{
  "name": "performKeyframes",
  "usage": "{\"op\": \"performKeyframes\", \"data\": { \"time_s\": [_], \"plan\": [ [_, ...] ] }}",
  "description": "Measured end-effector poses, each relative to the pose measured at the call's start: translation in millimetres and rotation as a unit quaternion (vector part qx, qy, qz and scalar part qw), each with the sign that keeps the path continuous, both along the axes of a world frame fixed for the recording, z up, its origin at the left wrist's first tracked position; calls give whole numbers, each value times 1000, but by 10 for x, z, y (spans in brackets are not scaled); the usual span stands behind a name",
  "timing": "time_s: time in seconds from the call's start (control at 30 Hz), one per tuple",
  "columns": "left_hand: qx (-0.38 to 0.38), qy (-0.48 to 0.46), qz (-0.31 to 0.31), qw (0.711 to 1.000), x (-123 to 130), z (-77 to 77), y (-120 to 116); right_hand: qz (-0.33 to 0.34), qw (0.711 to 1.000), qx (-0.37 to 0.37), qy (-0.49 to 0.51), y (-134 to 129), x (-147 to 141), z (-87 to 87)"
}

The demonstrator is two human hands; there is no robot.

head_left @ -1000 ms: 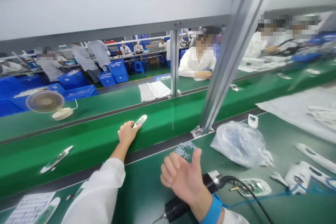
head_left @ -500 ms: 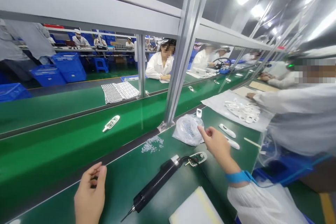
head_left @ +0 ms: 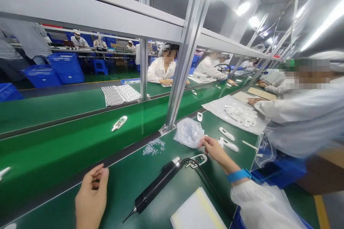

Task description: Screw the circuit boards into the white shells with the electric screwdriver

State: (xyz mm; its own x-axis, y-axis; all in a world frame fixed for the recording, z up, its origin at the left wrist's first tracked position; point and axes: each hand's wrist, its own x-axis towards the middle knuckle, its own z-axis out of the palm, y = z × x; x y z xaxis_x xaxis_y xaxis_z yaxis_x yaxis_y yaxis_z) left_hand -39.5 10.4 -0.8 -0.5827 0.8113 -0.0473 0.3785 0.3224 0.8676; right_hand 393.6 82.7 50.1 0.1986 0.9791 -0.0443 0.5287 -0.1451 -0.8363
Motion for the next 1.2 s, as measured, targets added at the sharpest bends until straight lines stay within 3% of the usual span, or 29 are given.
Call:
{"op": "performKeyframes", "data": {
  "time_s": [0.4,0.53,0.63,0.73,0.83,0.97,1.1,1.2],
  "plan": [
    [29,8,-15,999,-58,-57,-3,-63,997,43,-30,-105,52,4],
    [5,18,-21,1000,-13,83,-9,-38,999,26,29,-124,51,58],
    [4,55,-85,995,206,248,-55,-55,996,26,71,-178,51,103],
    [23,126,-252,959,582,315,-159,-111,989,56,83,-286,62,178],
    [12,237,-396,887,950,257,-292,-148,983,84,74,-476,44,272],
    [-16,355,-394,848,1214,245,-421,-144,985,90,32,-887,-109,267],
    [5,372,-375,849,1254,517,-450,-21,995,-2,95,-1253,-364,23],
    [100,366,-375,846,1301,836,-466,6,982,6,189,-1323,-668,-84]
  ]
}}
